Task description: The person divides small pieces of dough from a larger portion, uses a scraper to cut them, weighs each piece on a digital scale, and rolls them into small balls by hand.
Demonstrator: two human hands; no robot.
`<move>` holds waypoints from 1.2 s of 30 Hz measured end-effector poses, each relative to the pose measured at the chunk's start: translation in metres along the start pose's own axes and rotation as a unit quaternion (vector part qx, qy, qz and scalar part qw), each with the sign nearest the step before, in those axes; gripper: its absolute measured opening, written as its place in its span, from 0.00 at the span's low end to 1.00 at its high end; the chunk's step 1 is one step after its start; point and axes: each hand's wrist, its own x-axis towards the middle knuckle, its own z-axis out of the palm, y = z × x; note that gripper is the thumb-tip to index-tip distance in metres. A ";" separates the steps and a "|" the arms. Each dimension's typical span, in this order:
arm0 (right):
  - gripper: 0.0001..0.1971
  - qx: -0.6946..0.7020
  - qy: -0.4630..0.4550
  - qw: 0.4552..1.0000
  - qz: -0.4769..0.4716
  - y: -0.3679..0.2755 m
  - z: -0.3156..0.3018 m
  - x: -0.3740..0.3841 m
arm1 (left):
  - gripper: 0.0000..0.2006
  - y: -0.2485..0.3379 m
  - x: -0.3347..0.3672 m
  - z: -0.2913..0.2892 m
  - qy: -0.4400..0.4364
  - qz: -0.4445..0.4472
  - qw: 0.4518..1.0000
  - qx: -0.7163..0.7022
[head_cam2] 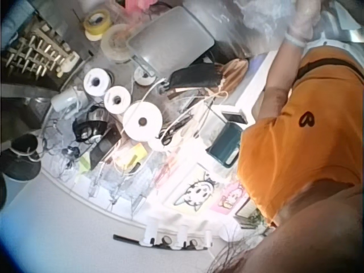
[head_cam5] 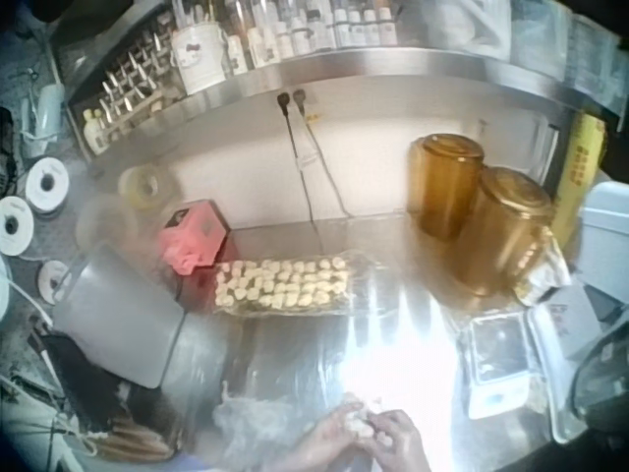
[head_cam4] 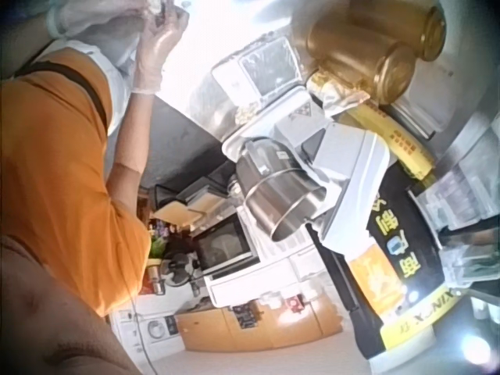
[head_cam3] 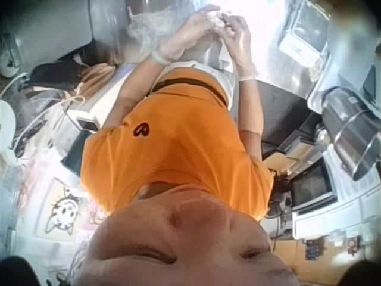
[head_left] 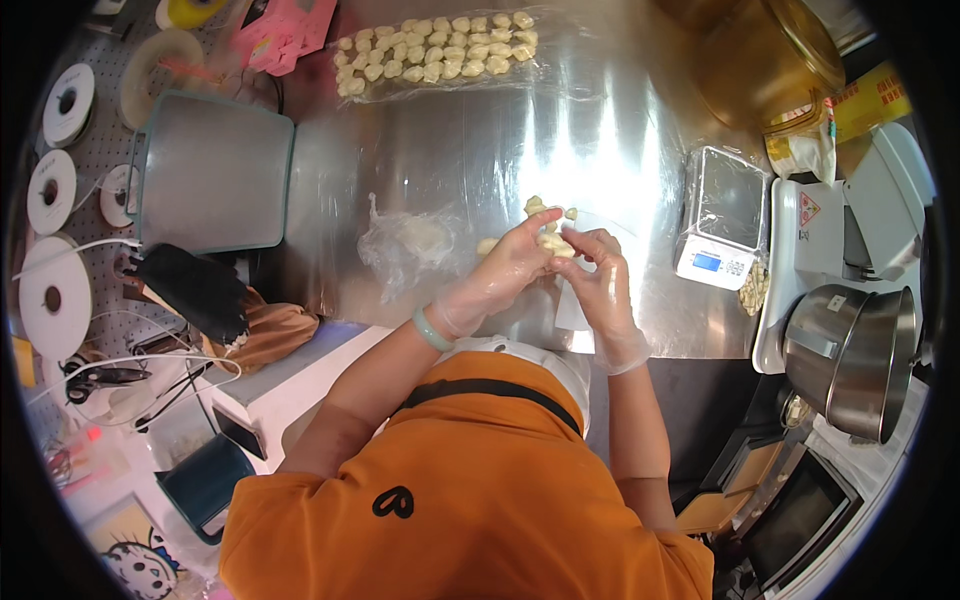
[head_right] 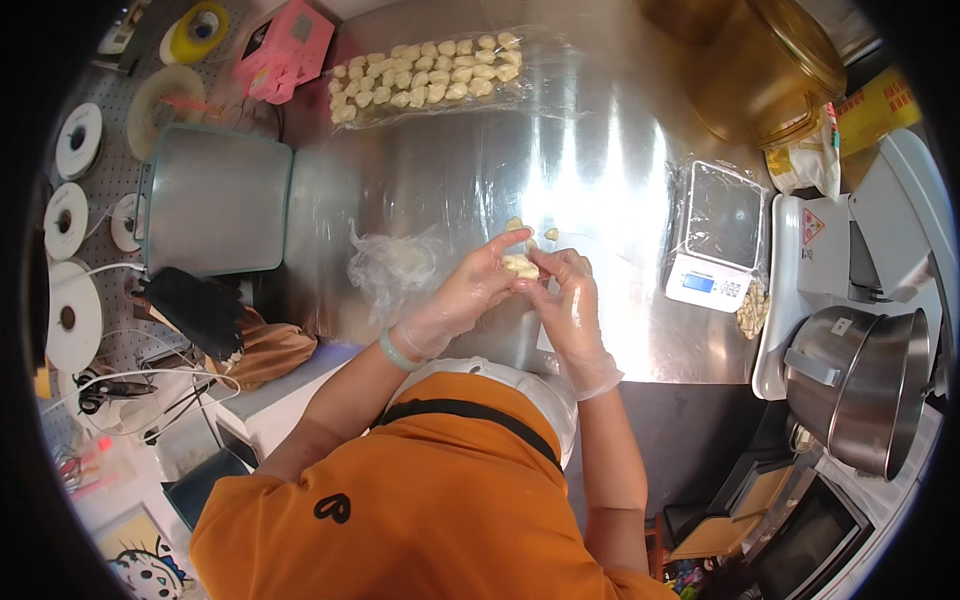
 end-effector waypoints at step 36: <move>0.23 -0.220 0.214 0.946 0.100 0.128 -0.253 0.085 | 0.24 0.021 -0.016 0.012 -0.003 -0.022 0.996 0.090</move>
